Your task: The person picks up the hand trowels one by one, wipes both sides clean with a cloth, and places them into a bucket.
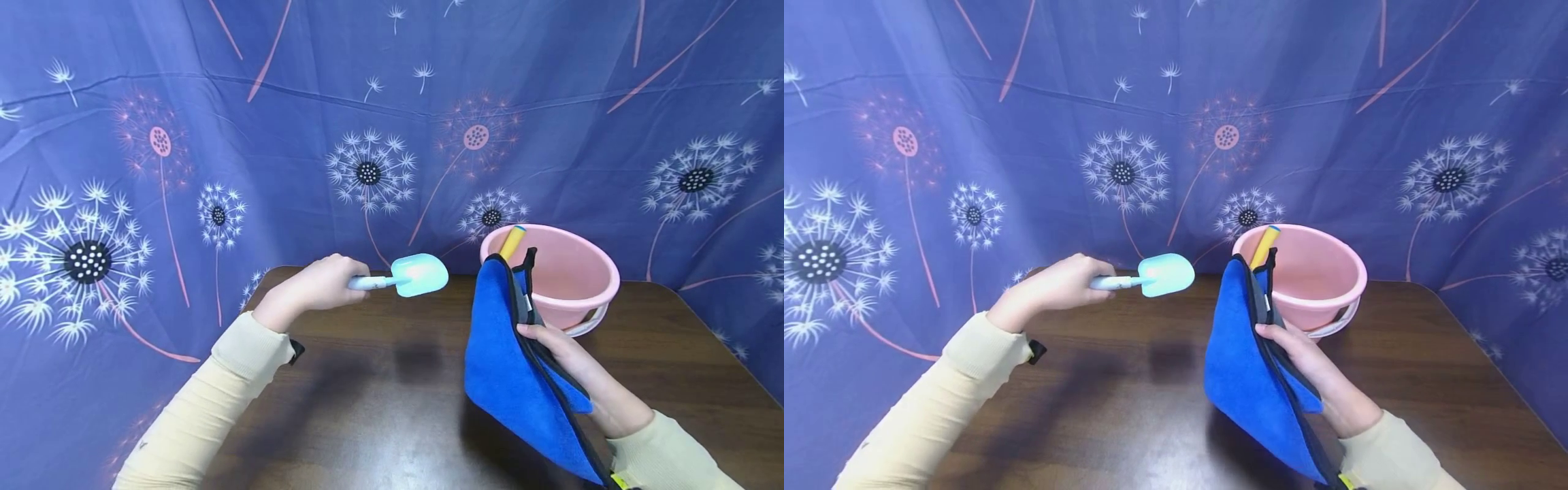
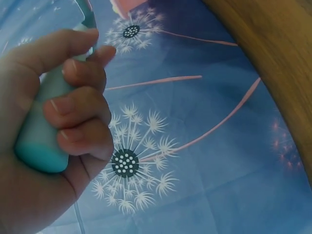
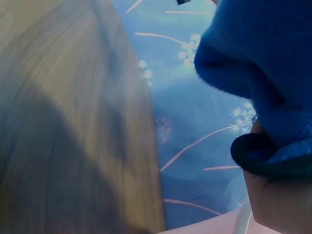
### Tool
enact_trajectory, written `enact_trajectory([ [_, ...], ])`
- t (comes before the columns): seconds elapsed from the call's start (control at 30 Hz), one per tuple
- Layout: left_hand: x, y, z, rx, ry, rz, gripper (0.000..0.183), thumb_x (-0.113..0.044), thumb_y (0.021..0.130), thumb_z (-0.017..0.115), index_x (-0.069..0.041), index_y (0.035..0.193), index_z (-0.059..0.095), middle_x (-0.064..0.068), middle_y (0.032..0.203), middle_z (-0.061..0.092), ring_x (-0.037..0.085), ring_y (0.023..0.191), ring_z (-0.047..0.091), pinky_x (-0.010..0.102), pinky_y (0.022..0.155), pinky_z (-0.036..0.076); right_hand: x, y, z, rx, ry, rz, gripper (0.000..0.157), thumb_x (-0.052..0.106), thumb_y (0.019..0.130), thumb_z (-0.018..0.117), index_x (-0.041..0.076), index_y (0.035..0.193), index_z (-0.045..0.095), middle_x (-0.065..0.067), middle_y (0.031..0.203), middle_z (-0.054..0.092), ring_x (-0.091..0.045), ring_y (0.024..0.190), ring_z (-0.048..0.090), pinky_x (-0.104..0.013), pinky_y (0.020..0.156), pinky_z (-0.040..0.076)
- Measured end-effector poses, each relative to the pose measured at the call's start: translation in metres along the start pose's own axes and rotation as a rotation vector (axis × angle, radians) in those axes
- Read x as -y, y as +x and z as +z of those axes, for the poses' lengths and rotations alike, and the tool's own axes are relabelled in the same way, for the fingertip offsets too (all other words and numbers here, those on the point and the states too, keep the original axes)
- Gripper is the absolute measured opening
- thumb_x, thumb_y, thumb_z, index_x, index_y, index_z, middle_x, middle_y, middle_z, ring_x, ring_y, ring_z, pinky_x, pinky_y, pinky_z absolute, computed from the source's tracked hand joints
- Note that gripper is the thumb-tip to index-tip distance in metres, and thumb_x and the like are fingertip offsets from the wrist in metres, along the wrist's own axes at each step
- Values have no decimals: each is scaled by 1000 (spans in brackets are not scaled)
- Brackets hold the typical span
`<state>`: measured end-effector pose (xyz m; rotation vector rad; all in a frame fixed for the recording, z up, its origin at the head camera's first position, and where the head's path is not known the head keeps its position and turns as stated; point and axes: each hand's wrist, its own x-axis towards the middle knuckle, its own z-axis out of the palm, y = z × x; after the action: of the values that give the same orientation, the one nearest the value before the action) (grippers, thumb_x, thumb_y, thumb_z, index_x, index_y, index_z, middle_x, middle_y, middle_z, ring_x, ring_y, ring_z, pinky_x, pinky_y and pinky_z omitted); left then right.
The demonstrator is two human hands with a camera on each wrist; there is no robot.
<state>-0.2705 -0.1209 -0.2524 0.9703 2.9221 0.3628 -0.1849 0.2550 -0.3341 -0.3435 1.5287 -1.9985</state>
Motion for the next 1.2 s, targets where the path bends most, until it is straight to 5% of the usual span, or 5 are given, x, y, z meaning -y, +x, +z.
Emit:
enact_trajectory([
  [0.37, -18, 33, -17, -82, 16, -95, 22, -17, 74, 67, -12, 94, 57, 1, 75, 57, 17, 65, 50, 31, 60, 41, -2, 6, 11, -350, -477, -29, 58, 30, 97, 50, 9, 145, 24, -12, 118, 56, -23, 98, 58, -38, 80, 48],
  [0.53, -31, 55, -24, -68, -3, -74, 22, -20, 76, 67, -10, 93, 57, 1, 76, 58, 15, 65, 51, 29, 60, 41, -10, 13, 9, -383, -772, -210, 57, 24, 96, 55, 7, 145, 32, -18, 140, 44, -23, 117, 50, -24, 89, 42],
  [0.7, -51, 78, -31, -54, -19, -48, 19, -18, 79, 63, -8, 95, 57, 1, 79, 59, 14, 64, 53, 28, 62, 42, -15, 24, 5, -414, -1034, -435, 48, 11, 90, 61, 5, 136, 46, -12, 129, 57, -6, 110, 54, -9, 91, 35],
  [0.93, -82, 113, -34, -37, 5, 20, 20, -17, 83, 62, -8, 101, 61, 2, 86, 58, 15, 68, 47, 27, 64, 40, -16, 33, 8, -436, -1328, -631, 29, 5, 79, 68, 10, 106, 59, 4, 92, 62, -9, 82, 54, -26, 73, 47],
  [1.2, -109, 150, -19, -78, 7, 67, 17, -27, 87, 63, -12, 79, 62, -3, 69, 50, 11, 59, 42, 23, 58, 36, -23, 35, 10, -387, -1558, -682, 39, 10, 74, 72, 14, 110, 60, 7, 96, 58, -8, 79, 53, -31, 70, 49],
])
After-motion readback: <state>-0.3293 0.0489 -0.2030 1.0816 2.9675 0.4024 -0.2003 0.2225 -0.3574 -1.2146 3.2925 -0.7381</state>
